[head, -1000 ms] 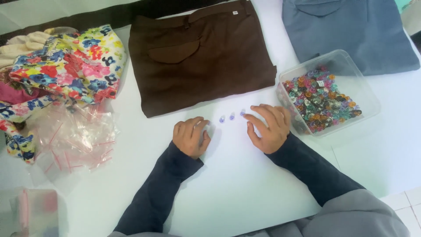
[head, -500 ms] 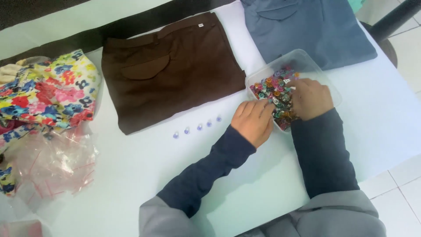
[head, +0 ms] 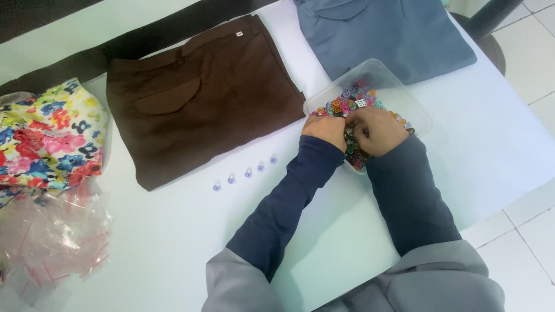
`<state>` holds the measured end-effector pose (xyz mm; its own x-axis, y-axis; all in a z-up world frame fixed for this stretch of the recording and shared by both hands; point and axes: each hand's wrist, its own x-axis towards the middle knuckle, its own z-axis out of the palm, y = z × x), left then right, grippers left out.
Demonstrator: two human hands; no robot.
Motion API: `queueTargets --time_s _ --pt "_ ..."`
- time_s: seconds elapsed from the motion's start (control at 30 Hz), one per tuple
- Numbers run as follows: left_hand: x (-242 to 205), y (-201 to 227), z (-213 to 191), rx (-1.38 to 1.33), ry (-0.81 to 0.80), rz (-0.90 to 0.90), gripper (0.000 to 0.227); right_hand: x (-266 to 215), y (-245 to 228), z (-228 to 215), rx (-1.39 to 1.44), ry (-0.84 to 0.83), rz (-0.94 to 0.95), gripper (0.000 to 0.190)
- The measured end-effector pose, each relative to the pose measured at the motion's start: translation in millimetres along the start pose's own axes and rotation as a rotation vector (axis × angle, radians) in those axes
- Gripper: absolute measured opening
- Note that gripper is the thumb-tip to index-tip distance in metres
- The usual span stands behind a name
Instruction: Sorting buttons by color from a container and placing them into small plastic bags.
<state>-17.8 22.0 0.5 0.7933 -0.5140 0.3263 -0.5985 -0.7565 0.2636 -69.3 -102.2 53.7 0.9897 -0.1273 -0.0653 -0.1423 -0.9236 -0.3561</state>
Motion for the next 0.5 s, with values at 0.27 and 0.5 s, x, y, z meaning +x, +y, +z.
queueTargets --time_s 0.27,0.5 --pt "-16 -24 -21 -0.581 0.215 0.068 0.034 -7 -2 -5 0.426 0.293 -0.254 0.026" --pt "-40 -28 -60 -0.855 0.476 0.099 0.030 -14 -27 -10 0.922 0.134 -0.243 0.036"
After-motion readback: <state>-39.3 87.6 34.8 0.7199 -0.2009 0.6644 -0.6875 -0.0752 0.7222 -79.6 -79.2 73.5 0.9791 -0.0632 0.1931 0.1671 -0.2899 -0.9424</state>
